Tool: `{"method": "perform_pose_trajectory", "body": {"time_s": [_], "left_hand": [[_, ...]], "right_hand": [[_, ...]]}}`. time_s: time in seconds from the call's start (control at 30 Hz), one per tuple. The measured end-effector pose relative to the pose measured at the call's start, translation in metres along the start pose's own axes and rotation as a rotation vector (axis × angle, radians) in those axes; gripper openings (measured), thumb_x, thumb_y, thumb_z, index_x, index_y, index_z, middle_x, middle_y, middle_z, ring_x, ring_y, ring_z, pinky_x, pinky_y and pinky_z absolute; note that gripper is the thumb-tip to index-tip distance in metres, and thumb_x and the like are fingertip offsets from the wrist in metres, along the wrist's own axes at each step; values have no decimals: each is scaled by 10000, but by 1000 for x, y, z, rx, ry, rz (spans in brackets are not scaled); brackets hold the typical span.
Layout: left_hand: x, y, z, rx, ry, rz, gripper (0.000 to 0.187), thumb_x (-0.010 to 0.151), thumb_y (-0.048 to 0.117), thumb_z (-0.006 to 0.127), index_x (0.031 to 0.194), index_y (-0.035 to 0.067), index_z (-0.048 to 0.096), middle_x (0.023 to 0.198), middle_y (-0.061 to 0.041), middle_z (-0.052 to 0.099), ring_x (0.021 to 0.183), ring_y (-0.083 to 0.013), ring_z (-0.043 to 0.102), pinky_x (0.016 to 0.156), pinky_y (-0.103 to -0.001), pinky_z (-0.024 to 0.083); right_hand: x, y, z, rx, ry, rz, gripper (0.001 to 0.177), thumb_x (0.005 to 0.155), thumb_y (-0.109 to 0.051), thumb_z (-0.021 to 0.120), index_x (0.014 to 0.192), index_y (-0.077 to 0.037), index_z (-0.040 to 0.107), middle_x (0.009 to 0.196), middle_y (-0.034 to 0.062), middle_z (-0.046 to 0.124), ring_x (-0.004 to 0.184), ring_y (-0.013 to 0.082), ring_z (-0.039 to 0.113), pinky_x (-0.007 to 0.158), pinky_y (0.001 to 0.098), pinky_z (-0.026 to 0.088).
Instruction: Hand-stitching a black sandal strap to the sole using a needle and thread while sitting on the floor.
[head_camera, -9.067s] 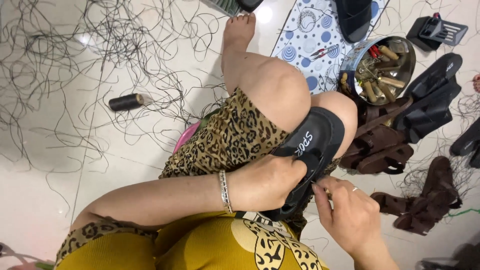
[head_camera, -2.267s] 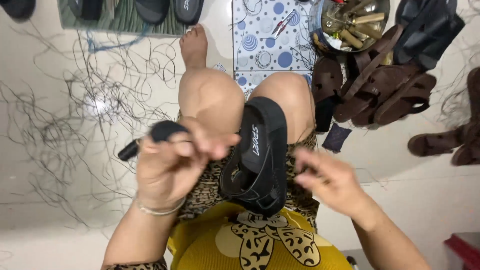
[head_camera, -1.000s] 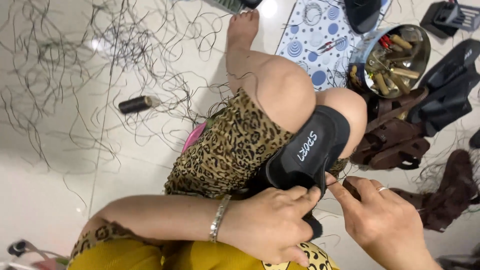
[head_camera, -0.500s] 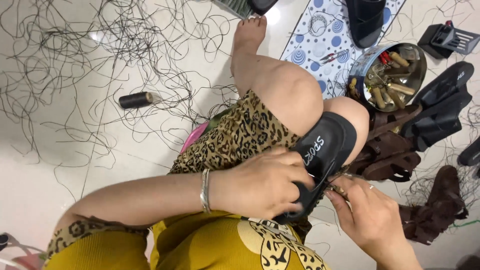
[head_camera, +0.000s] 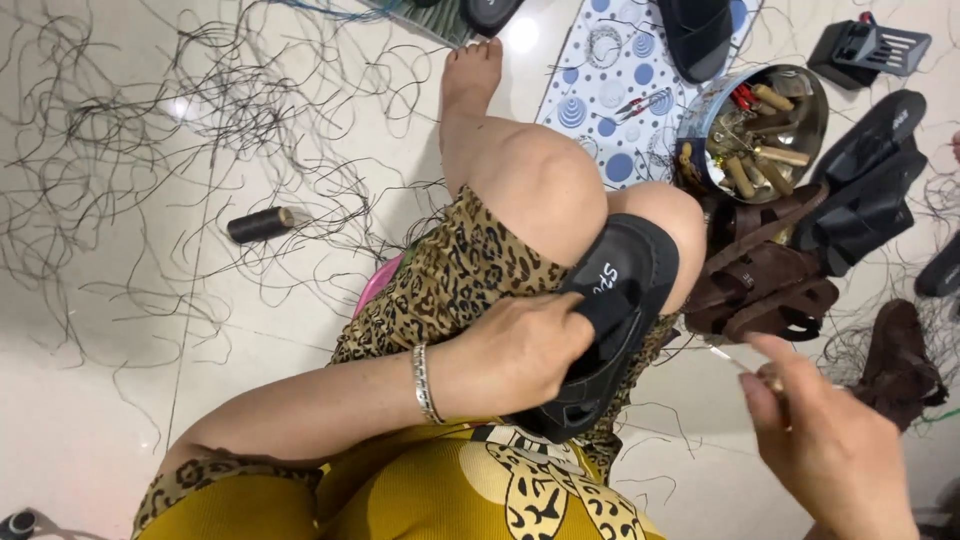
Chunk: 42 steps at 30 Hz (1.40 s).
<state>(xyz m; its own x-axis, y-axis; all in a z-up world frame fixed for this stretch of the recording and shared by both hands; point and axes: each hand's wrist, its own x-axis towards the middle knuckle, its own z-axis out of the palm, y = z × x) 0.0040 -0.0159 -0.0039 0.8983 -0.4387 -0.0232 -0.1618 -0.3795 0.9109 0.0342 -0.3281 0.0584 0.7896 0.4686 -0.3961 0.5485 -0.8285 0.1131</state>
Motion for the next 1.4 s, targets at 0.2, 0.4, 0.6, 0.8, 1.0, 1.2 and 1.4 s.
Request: {"method": "perform_pose_trajectory", "body": {"time_s": [0.2, 0.4, 0.6, 0.8, 1.0, 1.2, 1.4], "left_hand": [[3, 2, -25, 68, 283, 120, 61, 784, -98, 636, 820, -77, 591, 1017, -284, 653, 796, -333, 663, 681, -369, 586], [14, 22, -52, 121, 369, 175, 102, 877, -82, 671, 855, -89, 571, 926, -239, 665, 771, -366, 667, 622, -378, 547], [2, 19, -54, 144, 300, 117, 84, 896, -33, 674, 896, -25, 590, 881, -170, 682, 722, -297, 661, 579, -354, 530], [6, 25, -49, 115, 272, -44, 198, 862, -41, 671, 1057, -66, 651, 878, -134, 687, 686, -230, 635, 626, -320, 524], [4, 28, -54, 162, 251, -49, 210, 839, -56, 676, 1049, -48, 670, 869, -116, 714, 666, -214, 646, 614, -304, 521], [-9, 18, -56, 200, 251, -88, 223, 852, -36, 689, 1074, -30, 672, 1039, -134, 768, 773, -214, 723, 688, -286, 562], [3, 21, -49, 360, 377, 26, 232, 838, -122, 692, 1059, -55, 676, 824, -124, 679, 615, -213, 550, 573, -316, 448]], "right_hand": [[-12, 22, 28, 1131, -18, 19, 49, 815, -122, 712, 857, -128, 687, 900, 5, 742, 655, 109, 649, 573, 232, 567], [7, -17, 73, 1010, 130, 242, 241, 795, -128, 827, 1011, -80, 735, 911, 79, 764, 661, 178, 654, 597, 310, 513], [8, 83, 134, 615, -159, 670, 328, 994, -138, 664, 1316, -125, 724, 1081, 167, 772, 966, 389, 731, 857, 520, 570], [-1, 29, 82, 1099, 398, 459, 106, 1060, 44, 667, 1166, 43, 669, 972, 140, 712, 665, 126, 554, 605, 231, 458], [16, -35, 73, 977, -72, 160, 411, 820, -285, 754, 1206, -187, 654, 911, 7, 735, 611, 118, 637, 540, 268, 557], [-35, 120, 145, 422, 290, 575, 177, 1079, 46, 733, 1250, 80, 765, 1055, 200, 743, 804, 284, 667, 692, 379, 544], [-6, 7, 82, 1064, 360, 396, 256, 956, 124, 674, 1164, -14, 732, 1044, 101, 679, 725, 136, 534, 641, 248, 461]]}}
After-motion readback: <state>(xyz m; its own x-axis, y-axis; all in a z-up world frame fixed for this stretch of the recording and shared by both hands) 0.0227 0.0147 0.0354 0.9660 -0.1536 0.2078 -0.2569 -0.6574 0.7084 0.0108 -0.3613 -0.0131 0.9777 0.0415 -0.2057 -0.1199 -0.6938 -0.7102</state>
